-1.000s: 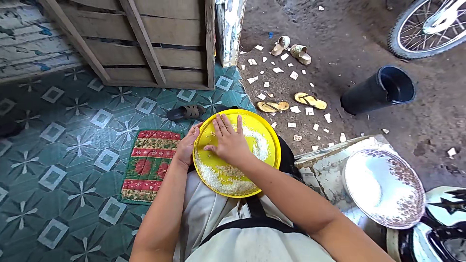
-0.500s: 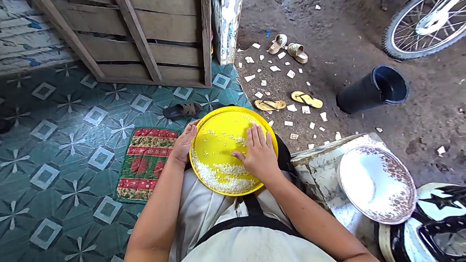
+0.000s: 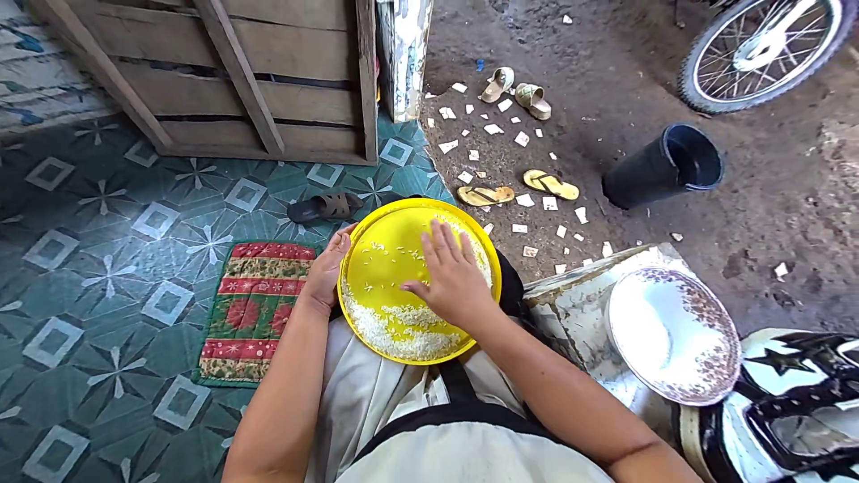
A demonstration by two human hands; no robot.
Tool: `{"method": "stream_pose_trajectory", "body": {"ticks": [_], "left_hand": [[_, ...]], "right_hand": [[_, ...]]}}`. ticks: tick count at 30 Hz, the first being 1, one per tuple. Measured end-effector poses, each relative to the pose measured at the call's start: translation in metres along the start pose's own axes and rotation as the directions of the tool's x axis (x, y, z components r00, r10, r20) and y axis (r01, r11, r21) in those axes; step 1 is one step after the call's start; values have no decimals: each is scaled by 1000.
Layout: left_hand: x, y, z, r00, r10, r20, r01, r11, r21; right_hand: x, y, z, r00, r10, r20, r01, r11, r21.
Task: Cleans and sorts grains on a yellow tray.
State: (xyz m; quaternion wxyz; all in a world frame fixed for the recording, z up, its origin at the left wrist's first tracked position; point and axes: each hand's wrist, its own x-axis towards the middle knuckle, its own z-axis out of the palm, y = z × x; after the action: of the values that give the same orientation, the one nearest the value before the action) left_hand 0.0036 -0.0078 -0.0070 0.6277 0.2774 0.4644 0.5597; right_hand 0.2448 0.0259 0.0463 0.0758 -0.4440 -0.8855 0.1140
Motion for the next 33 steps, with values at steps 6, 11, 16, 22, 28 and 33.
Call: {"method": "stream_pose_trajectory", "body": {"ticks": [6,11,16,22,28,33], "left_hand": [[-8,5,4,1000,8,-26,-8,1000,-10],[-3,3,0,1000,8,-5,-8,1000,7],[0,3,3,1000,-14,-15,15,999,29],[-5,3,-1,1000,-1,-8,1,1000,-8],[-3,4,4,999,-7,-33,7,1000,5],[-4,3,1,999,-22,-35,22,1000,3]], "right_hand": [[48,-6,12,999,-37,25,37,999,9],[2,23,11,991,132,25,-131,991,-29],[-46,25,3,974,218,66,-212,973,-88],[-40,0,3,991,133,-1,-133,991,-30],[26,-6,5,1000,-21,21,20,999,49],[63,-5,16,937,-309,161,301,951,68]]}}
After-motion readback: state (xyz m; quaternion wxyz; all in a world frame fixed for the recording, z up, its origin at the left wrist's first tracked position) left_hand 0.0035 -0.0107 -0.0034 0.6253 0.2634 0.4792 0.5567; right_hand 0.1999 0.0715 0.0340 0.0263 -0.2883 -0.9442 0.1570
